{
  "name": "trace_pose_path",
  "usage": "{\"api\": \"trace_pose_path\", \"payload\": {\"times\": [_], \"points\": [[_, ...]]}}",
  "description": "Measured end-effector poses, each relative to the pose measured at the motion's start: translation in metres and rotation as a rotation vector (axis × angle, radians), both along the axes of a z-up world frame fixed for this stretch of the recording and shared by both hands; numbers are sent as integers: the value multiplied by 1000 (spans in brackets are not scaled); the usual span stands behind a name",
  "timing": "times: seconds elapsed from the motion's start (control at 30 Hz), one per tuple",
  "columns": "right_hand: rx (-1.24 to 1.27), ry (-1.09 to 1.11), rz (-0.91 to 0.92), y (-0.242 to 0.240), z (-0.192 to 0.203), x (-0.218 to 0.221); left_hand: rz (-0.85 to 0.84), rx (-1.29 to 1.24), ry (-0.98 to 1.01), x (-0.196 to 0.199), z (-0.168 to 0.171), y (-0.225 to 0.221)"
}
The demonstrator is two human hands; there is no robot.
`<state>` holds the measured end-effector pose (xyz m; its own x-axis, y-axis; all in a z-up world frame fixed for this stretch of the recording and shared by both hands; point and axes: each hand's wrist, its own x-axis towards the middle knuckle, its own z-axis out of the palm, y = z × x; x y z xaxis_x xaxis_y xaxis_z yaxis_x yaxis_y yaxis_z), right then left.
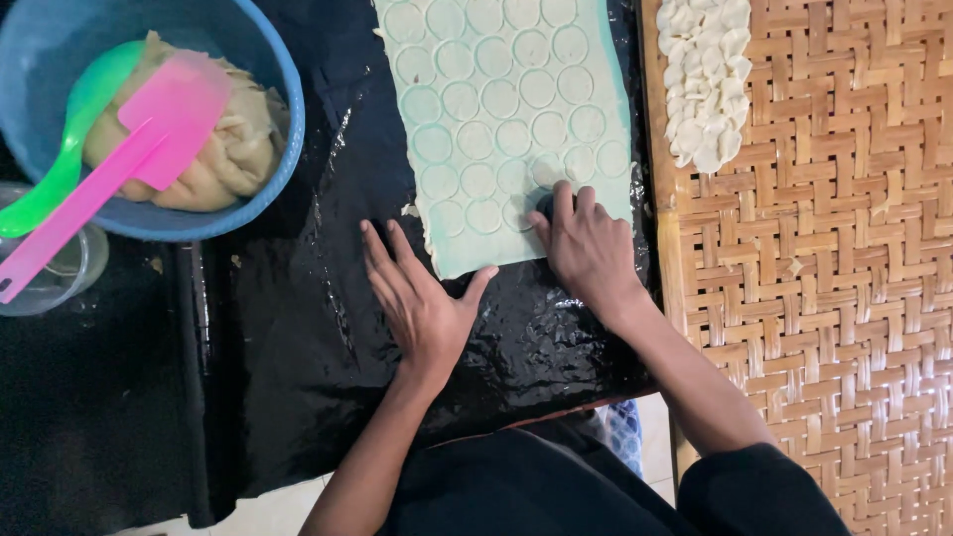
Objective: The person is using a circular cutter to stamp out round pieces of dough from a rolled-out sheet.
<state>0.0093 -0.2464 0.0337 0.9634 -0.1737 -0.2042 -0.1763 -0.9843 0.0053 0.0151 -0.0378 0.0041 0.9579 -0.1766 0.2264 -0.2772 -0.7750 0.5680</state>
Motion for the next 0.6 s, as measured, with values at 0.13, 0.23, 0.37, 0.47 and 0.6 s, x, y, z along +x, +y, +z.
{"api": "trace_pose_path", "payload": {"times": [0.13, 0.23, 0.37, 0.47, 0.6], "points": [[-15, -48, 69, -9, -3, -2, 11, -12, 29, 2, 4, -1], [-18, -83, 110, -6, -4, -4, -6, -13, 26, 1, 4, -1], [28, -52, 7, -3, 1, -3, 6, -1, 12, 1, 2, -1], [155, -65, -50, -15, 17, -9, 8, 0, 13, 0, 1, 0], [268, -148, -158, -28, 40, -17, -5, -3, 9, 0, -2, 1]]}}
